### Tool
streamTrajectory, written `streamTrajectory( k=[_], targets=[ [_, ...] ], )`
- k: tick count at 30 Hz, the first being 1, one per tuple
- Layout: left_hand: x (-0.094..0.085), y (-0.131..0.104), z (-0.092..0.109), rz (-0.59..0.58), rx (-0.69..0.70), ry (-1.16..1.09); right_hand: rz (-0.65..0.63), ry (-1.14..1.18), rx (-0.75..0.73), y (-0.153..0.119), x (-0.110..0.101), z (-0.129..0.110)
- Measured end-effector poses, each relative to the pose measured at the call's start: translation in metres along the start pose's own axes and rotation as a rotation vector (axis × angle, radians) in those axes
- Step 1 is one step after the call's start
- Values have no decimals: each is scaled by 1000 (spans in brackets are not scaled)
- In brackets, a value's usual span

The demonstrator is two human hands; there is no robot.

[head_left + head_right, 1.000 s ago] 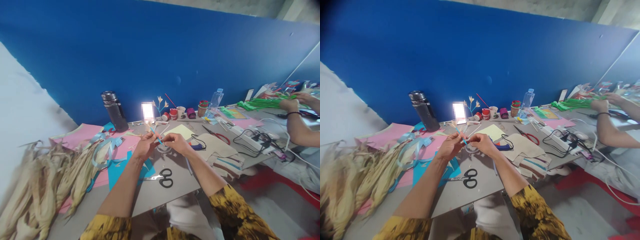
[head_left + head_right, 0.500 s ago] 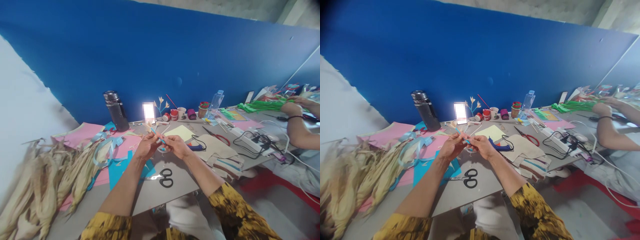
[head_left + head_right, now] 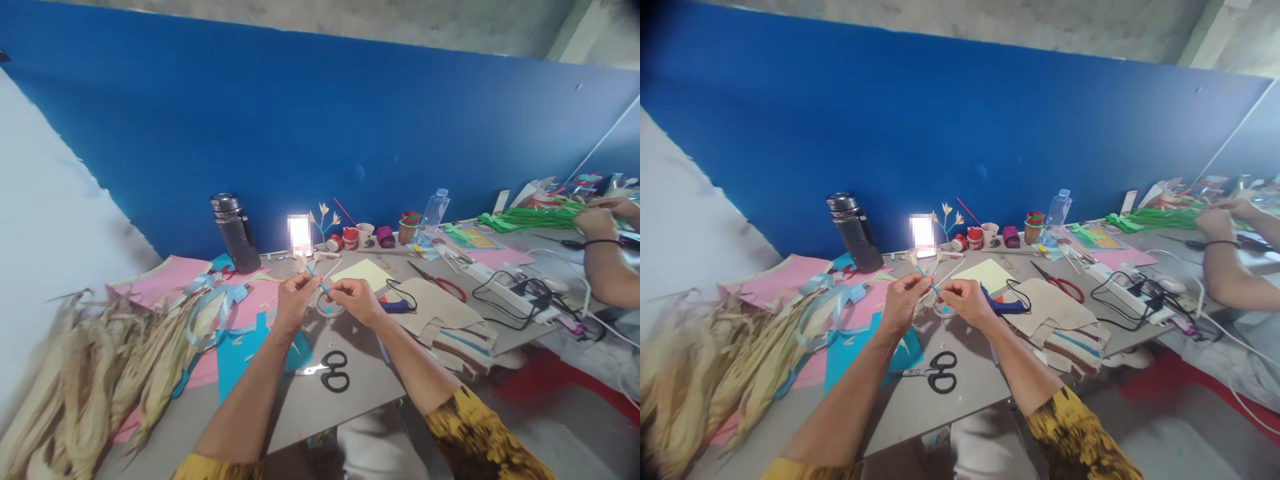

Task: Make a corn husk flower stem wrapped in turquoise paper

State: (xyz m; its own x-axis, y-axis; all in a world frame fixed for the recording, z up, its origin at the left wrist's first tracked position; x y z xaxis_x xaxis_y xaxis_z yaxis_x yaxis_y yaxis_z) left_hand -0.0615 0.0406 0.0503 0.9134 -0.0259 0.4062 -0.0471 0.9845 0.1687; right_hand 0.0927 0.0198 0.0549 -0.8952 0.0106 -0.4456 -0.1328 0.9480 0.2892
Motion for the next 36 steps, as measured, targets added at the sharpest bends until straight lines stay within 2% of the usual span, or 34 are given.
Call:
streamTrajectory(
  k=[2,7,12,14,16,20,23,26,31,36],
  targets=[
    [2,-2,1,0,-3,22,15,-10,0,-1,-3,-3],
    [17,-9,-20,-114,-211,-34,146,-89,-45,-3,-12,-7],
    [18,-9,-15,-127,-118,23,91,-126,-75,0,-11,-9],
    [15,-7,-13,-121,-90,50,81,-203,-75,1,-22,-9],
    [11,-5,-15,-104,-101,41,103,-383,-57,-2,-43,-6],
    [3,-3,-26,-40,-192,-58,-127,-873,-25,-21,-61,17],
    [-3,-3,-35,17,-248,-115,-260,-1089,-39,-39,-66,38],
    [-5,-2,-41,37,-277,-126,-263,-1141,-65,-46,-67,49],
    [-7,-1,-46,35,-277,-121,-242,-1167,-23,-41,-68,60],
    [-7,-1,-50,42,-278,-131,-177,-971,-105,-43,-75,60]
  ],
)
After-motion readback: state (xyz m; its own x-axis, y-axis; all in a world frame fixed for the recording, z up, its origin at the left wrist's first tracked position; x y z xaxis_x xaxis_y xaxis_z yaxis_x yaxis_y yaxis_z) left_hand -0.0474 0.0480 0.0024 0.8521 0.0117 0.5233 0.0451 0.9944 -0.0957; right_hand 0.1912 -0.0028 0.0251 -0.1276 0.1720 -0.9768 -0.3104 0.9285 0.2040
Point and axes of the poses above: each hand's wrist, its own y-axis towards the middle knuckle, its own x-axis out of the palm, z = x × y, the point moved 10 cm from there along y, towards the middle knuckle, and after that the axes turned 15 degrees about -y, right-handed, at the moved point
